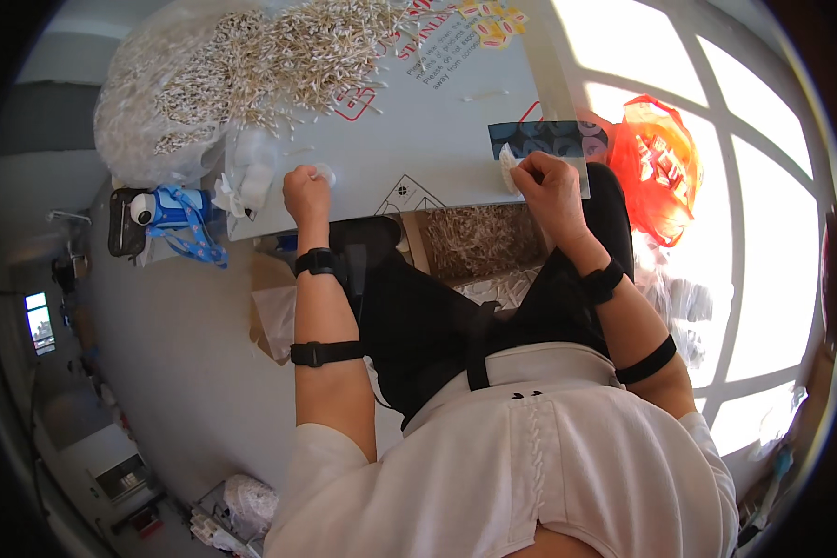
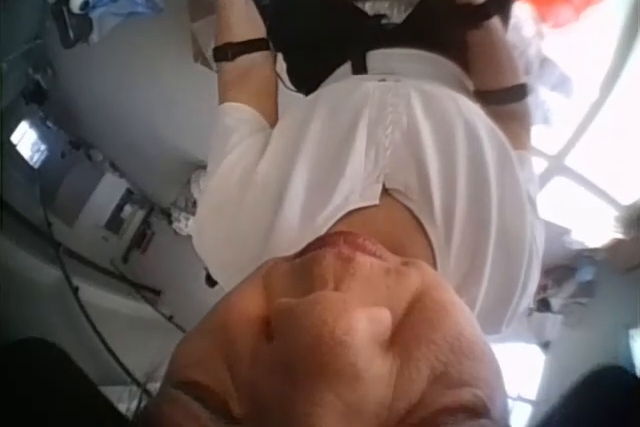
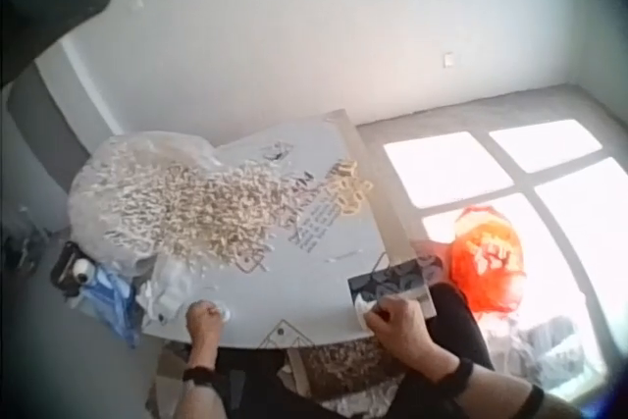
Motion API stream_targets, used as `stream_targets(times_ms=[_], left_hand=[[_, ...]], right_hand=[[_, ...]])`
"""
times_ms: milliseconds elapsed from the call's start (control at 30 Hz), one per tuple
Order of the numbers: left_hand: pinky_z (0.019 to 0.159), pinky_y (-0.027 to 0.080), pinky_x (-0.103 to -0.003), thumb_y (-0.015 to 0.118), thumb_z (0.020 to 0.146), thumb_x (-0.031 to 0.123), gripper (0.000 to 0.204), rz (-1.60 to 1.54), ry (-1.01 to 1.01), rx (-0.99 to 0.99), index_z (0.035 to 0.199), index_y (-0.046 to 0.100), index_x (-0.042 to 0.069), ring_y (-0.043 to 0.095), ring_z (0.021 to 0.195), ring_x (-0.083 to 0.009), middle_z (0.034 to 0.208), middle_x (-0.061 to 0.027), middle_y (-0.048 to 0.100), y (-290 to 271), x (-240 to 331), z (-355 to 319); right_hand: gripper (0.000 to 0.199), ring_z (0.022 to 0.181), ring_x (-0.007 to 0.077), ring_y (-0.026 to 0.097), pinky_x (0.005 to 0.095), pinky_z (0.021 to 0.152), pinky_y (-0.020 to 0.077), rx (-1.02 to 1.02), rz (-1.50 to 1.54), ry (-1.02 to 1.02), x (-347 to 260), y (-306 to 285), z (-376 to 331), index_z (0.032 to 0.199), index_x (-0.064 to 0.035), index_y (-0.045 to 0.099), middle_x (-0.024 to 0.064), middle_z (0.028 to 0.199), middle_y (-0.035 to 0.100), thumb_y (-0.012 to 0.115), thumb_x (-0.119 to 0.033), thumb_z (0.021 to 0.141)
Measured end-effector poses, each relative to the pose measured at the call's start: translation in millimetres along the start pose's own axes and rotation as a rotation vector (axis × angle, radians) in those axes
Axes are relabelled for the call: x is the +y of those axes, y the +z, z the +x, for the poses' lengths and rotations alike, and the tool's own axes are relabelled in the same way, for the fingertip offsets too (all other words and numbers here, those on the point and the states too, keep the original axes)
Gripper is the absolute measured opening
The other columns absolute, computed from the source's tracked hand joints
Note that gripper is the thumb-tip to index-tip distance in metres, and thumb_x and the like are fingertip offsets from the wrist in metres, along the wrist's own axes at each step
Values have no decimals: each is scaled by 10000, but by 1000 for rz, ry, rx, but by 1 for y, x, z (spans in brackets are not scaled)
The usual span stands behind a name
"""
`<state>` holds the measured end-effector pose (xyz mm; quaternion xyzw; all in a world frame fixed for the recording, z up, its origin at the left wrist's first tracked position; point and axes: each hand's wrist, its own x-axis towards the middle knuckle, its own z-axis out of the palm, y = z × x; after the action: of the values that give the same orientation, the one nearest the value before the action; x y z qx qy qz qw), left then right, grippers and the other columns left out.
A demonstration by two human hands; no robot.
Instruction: The recorder is seen organizing and packing cotton swabs into small plastic packages.
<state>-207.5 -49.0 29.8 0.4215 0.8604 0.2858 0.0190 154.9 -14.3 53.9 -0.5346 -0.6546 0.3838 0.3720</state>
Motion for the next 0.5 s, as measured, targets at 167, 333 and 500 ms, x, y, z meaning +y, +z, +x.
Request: stream_targets(times_ms=[167,333,500], left_hand=[[728,513,-460,580,763,55,97,398,214,-66,803,639,-10,624,836,-419,852,-222,659,9,6,-2],[716,506,-488,571,764,34,68,327,225,-96,793,612,-13,623,835,-423,842,-234,647,-6,-6,5],[682,498,-479,584,770,30,53,319,260,76,779,596,-21,618,763,-422,793,-214,651,-10,41,-16]], right_hand=[[153,588,288,581,363,562,449,5,-30,-1,2,-1,-1,708,13,595,146,655,586,633,-125,760],[156,601,298,586,369,576,457,2,-2,0,-2,1,0,707,12,594,147,662,589,638,-129,757],[145,600,287,587,364,569,456,37,-4,15,2,-2,-2,703,6,598,141,664,593,645,-122,752]])
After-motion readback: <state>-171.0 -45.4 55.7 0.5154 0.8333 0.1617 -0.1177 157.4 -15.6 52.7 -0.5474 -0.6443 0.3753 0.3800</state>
